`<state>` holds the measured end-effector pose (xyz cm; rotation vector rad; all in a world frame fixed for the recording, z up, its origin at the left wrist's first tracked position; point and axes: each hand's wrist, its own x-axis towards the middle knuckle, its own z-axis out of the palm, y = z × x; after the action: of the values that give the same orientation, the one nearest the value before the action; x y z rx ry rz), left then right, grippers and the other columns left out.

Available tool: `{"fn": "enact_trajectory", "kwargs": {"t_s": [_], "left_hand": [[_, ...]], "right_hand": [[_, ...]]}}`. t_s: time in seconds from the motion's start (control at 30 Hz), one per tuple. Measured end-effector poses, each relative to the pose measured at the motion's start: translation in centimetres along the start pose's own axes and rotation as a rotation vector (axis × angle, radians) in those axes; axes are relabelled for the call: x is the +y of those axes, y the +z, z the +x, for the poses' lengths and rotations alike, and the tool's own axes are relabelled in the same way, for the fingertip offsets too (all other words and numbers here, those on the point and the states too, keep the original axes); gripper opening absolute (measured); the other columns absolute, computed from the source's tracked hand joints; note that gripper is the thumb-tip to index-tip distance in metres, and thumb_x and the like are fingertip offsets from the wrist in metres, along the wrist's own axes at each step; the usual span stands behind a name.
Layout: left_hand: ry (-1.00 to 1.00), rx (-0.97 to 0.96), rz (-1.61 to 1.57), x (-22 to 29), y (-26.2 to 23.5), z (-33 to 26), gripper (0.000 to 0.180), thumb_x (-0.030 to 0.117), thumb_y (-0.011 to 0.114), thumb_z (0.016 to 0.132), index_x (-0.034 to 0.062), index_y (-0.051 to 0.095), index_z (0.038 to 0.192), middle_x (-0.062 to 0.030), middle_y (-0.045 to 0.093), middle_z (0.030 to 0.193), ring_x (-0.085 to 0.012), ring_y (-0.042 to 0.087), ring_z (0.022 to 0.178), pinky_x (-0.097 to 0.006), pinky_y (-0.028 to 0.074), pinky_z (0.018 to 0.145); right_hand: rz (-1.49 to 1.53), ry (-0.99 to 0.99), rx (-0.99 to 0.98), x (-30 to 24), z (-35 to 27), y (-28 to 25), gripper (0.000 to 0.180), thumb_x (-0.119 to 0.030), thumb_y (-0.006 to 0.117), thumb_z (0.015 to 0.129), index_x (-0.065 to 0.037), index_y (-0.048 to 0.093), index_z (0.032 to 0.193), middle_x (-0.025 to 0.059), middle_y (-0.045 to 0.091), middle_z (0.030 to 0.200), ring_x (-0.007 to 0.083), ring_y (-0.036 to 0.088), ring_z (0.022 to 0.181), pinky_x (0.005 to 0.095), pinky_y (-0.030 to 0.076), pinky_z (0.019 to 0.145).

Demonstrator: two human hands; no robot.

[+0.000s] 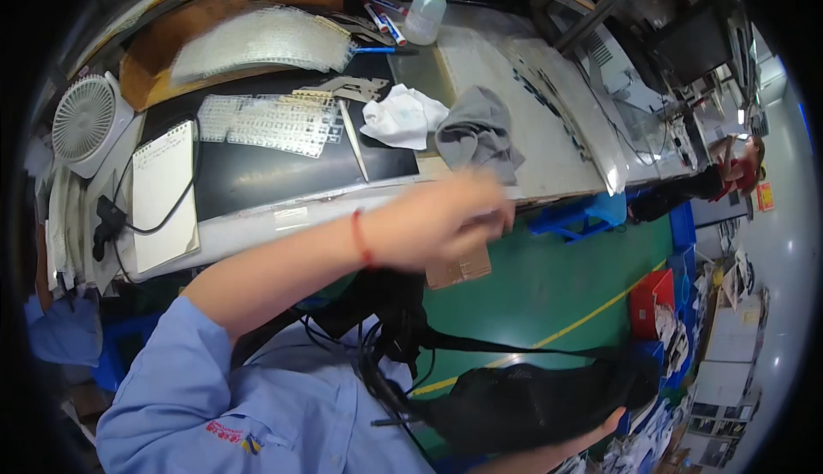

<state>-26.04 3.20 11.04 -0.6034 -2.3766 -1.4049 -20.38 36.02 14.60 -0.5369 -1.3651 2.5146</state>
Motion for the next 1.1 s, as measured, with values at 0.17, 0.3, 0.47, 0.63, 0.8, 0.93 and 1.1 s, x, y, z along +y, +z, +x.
{"fn": "enact_trajectory", "kwargs": {"t_s": [0.17, 0.3, 0.47, 0.63, 0.8, 0.93, 1.1], "left_hand": [[-0.141, -0.556, -0.705, 2.1, 3.8, -7.5, 0.056, 0.040, 0.049, 0.098, -0.0022, 0.042, 0.134, -0.0151, 0.054, 0.123, -0.0227, 0.051, 0.116, -0.036, 0.041, 0.099], [-0.062, -0.366, -0.794, 3.1, 2.9, -5.2, 0.078, 0.048, 0.058, 0.091, 0.0017, 0.027, 0.144, -0.0192, 0.043, 0.137, -0.0285, 0.045, 0.126, -0.042, 0.037, 0.103], [-0.129, -0.308, -0.476, 3.0, -0.1, -4.9, 0.068, 0.039, 0.061, 0.091, 0.0007, 0.034, 0.140, -0.0198, 0.049, 0.130, -0.0272, 0.051, 0.119, -0.037, 0.043, 0.098], [0.285, -0.054, -0.583, 10.0, -7.1, -4.9, 0.040, 0.022, 0.059, 0.092, -0.0015, 0.050, 0.123, -0.0186, 0.056, 0.115, -0.0305, 0.057, 0.103, -0.037, 0.047, 0.087], [0.656, 0.305, -0.452, 14.1, -15.3, -1.4, 0.039, 0.021, 0.065, 0.088, 0.0027, 0.053, 0.120, -0.0151, 0.059, 0.110, -0.0273, 0.057, 0.097, -0.038, 0.048, 0.083], [0.782, 0.555, -0.238, 18.0, -15.8, -5.2, 0.041, 0.023, 0.065, 0.088, 0.0036, 0.052, 0.121, -0.0152, 0.058, 0.110, -0.0281, 0.057, 0.098, -0.039, 0.047, 0.082], [0.760, 0.627, -0.221, 15.1, -17.3, -2.7, 0.043, 0.025, 0.065, 0.087, 0.0046, 0.051, 0.122, -0.0154, 0.058, 0.111, -0.0292, 0.056, 0.099, -0.040, 0.047, 0.082]], "right_hand": [[0.010, -0.033, -0.118, -2.5, 1.1, 1.0, 0.058, -0.047, 0.055, 0.090, -0.009, 0.049, 0.134, 0.0124, 0.053, 0.133, 0.0293, 0.056, 0.115, 0.0482, 0.047, 0.098], [-0.015, -0.081, -0.298, -3.2, 1.5, 3.9, 0.059, -0.046, 0.058, 0.089, -0.008, 0.049, 0.133, 0.0125, 0.053, 0.132, 0.0298, 0.056, 0.115, 0.0474, 0.048, 0.097], [-0.071, -0.127, -0.510, -1.4, 1.6, 9.1, 0.058, -0.043, 0.058, 0.090, -0.006, 0.048, 0.132, 0.0134, 0.053, 0.130, 0.0291, 0.055, 0.116, 0.0455, 0.049, 0.095], [-0.039, -0.138, -0.406, -3.8, 1.1, 9.2, 0.058, -0.043, 0.058, 0.090, -0.006, 0.048, 0.133, 0.0130, 0.053, 0.131, 0.0292, 0.055, 0.115, 0.0434, 0.048, 0.096], [-0.102, -0.201, -0.224, -1.1, -0.7, 9.1, 0.056, -0.040, 0.060, 0.088, -0.003, 0.050, 0.129, 0.0145, 0.056, 0.124, 0.0307, 0.057, 0.108, 0.0441, 0.050, 0.092], [-0.105, -0.241, -0.248, -2.0, 3.0, 5.2, 0.053, -0.037, 0.060, 0.086, 0.000, 0.053, 0.124, 0.0159, 0.059, 0.117, 0.0323, 0.060, 0.102, 0.0453, 0.051, 0.088], [-0.194, -0.199, -0.262, -0.8, 2.8, 5.8, 0.068, -0.050, 0.058, 0.081, -0.003, 0.049, 0.129, 0.0187, 0.055, 0.123, 0.0386, 0.055, 0.112, 0.0560, 0.045, 0.096]]}}
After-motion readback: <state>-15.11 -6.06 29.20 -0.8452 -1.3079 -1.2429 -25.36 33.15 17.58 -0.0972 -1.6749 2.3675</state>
